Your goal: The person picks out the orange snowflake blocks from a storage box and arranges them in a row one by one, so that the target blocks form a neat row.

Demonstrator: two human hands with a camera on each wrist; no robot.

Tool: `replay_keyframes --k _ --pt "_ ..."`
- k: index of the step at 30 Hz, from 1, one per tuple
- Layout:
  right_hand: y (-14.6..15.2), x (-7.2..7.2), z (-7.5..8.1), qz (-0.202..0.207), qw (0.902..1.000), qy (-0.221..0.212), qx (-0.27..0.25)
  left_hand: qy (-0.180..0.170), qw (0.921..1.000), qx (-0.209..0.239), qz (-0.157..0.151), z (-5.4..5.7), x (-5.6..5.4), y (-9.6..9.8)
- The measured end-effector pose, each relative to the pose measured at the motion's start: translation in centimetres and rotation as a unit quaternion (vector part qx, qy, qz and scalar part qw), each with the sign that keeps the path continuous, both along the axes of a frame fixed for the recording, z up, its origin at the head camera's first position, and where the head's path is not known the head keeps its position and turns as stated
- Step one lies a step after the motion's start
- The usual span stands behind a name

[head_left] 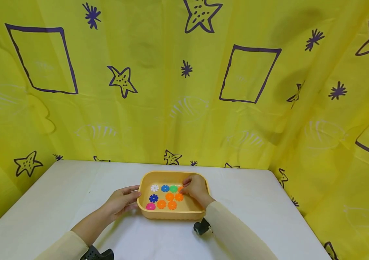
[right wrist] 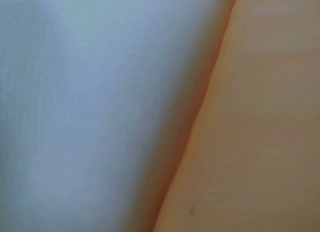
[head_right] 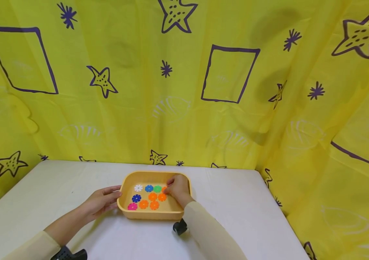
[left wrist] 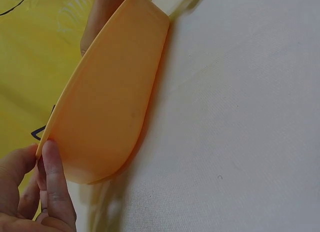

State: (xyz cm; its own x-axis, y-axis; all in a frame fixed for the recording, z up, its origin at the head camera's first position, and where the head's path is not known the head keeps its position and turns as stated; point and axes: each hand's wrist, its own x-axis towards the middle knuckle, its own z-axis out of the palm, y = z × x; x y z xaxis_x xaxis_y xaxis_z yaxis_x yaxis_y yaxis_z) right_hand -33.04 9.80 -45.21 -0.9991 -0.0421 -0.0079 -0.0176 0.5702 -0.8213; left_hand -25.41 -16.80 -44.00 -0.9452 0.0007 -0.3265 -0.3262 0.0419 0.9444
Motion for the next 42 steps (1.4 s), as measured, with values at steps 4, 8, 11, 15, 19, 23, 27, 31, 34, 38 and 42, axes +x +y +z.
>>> replay_keyframes --k 4,8,11,15,19,23,27,31,34,38,42 --pt "-0.01 -0.04 -0.12 -0.003 1.0000 0.002 0.002 -0.001 1.0000 0.001 0.003 -0.12 0.01 -0.02" --pt "-0.04 0.02 -0.10 -0.004 1.0000 0.002 0.001 -0.001 1.0000 0.003 0.004 -0.17 0.04 -0.01" --pt "-0.07 0.12 -0.02 -0.005 1.0000 0.001 0.001 -0.002 1.0000 0.007 0.004 -0.20 0.05 -0.02" --pt "-0.04 0.25 0.01 -0.007 1.0000 0.000 0.005 -0.004 1.0000 0.008 0.004 -0.24 0.09 -0.04" --pt "-0.05 0.27 -0.04 -0.011 0.9999 -0.002 0.005 -0.006 0.9999 0.009 0.003 -0.23 0.15 -0.07" --pt "-0.07 0.20 -0.04 -0.014 0.9999 -0.007 0.002 -0.005 0.9999 0.011 0.003 -0.22 0.12 -0.10" --pt "-0.06 0.17 -0.02 -0.013 0.9999 -0.007 0.000 -0.003 1.0000 0.009 0.001 -0.28 0.04 -0.12" --pt "-0.03 0.20 -0.01 -0.010 0.9999 -0.005 -0.003 -0.004 1.0000 0.006 0.003 -0.31 -0.01 -0.13" --pt "-0.03 0.23 0.04 -0.008 0.9999 -0.004 -0.007 -0.005 1.0000 0.002 0.004 -0.28 -0.01 -0.12" --pt "-0.08 0.26 0.16 -0.009 0.9998 -0.010 -0.015 -0.004 1.0000 0.002 0.004 -0.20 -0.01 -0.11" --pt "-0.08 0.19 0.16 -0.012 0.9996 -0.018 -0.018 -0.003 1.0000 0.007 0.004 -0.19 0.01 -0.11"
